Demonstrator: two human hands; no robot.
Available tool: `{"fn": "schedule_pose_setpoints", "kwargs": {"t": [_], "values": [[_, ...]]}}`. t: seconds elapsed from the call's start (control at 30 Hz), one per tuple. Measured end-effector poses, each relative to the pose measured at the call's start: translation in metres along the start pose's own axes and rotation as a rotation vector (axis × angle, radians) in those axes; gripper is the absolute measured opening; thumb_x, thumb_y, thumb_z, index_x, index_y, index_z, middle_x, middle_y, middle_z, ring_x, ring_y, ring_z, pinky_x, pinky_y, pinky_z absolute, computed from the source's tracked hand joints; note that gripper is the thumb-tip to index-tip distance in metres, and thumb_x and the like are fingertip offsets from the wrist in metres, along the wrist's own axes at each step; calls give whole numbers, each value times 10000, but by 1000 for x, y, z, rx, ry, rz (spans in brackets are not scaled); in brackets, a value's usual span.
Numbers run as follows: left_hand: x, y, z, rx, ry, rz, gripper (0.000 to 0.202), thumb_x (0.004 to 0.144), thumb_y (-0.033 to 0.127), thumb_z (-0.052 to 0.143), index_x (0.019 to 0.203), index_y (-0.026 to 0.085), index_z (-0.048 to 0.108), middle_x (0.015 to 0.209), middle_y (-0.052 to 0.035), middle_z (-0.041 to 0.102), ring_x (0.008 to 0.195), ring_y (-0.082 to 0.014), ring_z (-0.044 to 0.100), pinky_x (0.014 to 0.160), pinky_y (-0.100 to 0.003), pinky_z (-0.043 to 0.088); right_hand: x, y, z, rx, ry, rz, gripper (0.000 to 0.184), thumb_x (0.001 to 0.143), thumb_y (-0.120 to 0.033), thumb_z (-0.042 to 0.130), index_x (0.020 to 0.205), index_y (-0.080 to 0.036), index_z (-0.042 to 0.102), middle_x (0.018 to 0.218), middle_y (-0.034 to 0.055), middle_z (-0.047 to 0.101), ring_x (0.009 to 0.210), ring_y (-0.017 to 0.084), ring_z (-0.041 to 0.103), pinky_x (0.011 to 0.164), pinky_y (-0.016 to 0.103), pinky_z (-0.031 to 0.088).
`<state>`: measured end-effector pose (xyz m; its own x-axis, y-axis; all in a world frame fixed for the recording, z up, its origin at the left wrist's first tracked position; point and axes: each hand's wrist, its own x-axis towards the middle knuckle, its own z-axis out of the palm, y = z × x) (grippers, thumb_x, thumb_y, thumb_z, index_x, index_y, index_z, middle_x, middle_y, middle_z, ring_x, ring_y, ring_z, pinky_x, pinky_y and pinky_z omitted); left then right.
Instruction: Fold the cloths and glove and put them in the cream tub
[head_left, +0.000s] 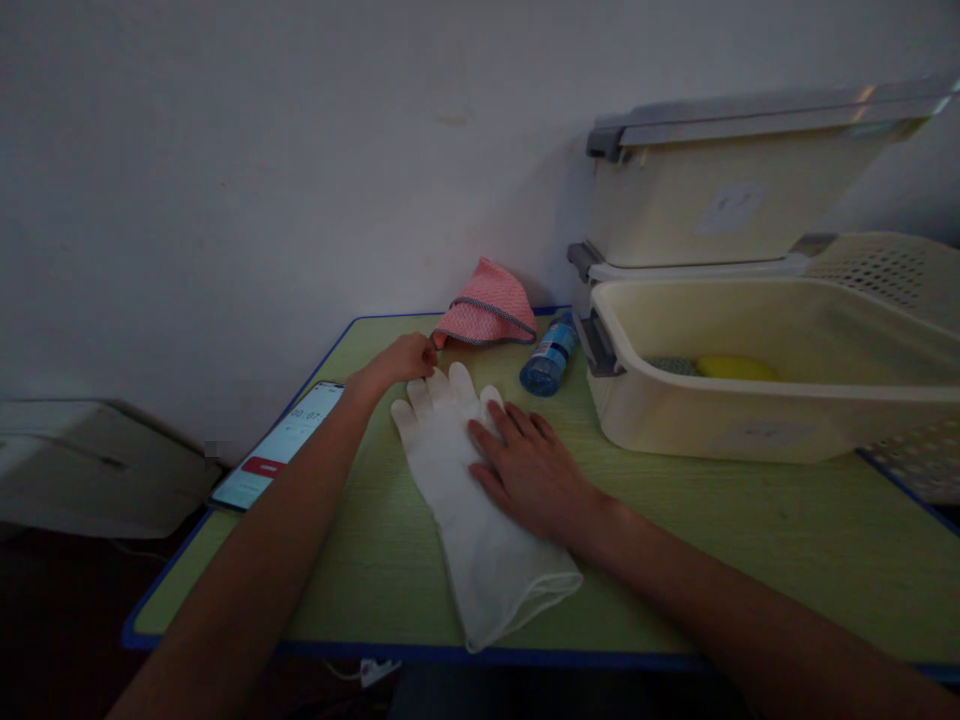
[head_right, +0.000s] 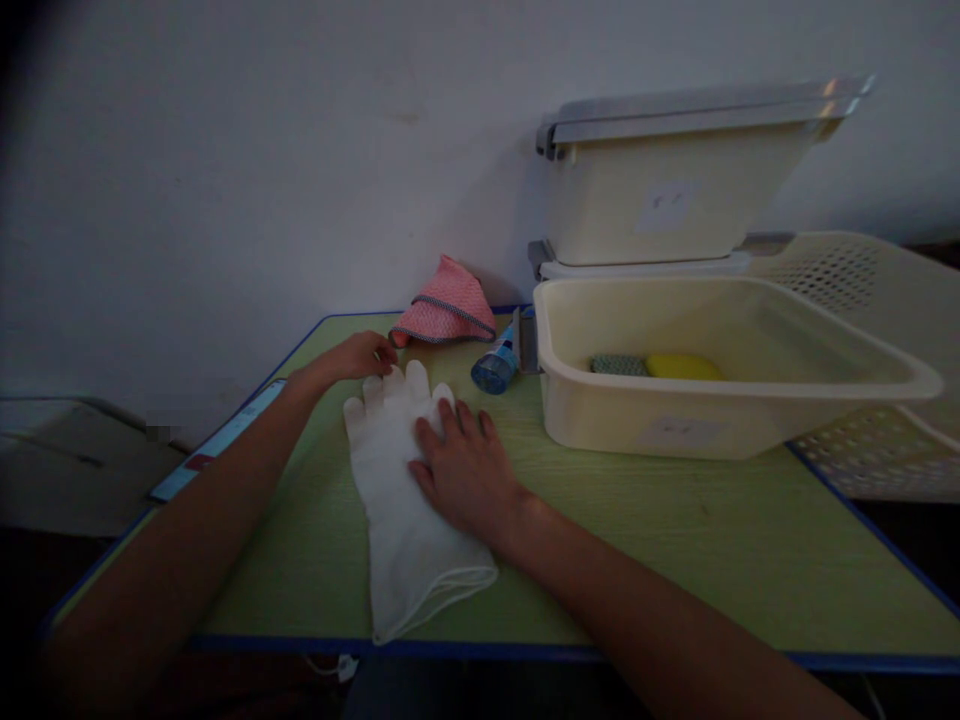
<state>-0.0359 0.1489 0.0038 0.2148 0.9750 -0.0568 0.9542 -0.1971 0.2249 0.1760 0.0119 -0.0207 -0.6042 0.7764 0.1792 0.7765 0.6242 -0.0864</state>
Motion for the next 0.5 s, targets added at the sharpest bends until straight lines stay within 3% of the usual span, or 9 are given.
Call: {"fn": "schedule_pose_setpoints", "kwargs": {"t": [0.5], "values": [[0,3,4,53,71,21,187,641,102,496,749,134,645,769,-50,666,708,-172,593,655,-246,427,0,-1,-1,4,-3,7,444,908,-367,378,1290,-151,452,1390,195,381,1253,337,377,984,496,319]]}}
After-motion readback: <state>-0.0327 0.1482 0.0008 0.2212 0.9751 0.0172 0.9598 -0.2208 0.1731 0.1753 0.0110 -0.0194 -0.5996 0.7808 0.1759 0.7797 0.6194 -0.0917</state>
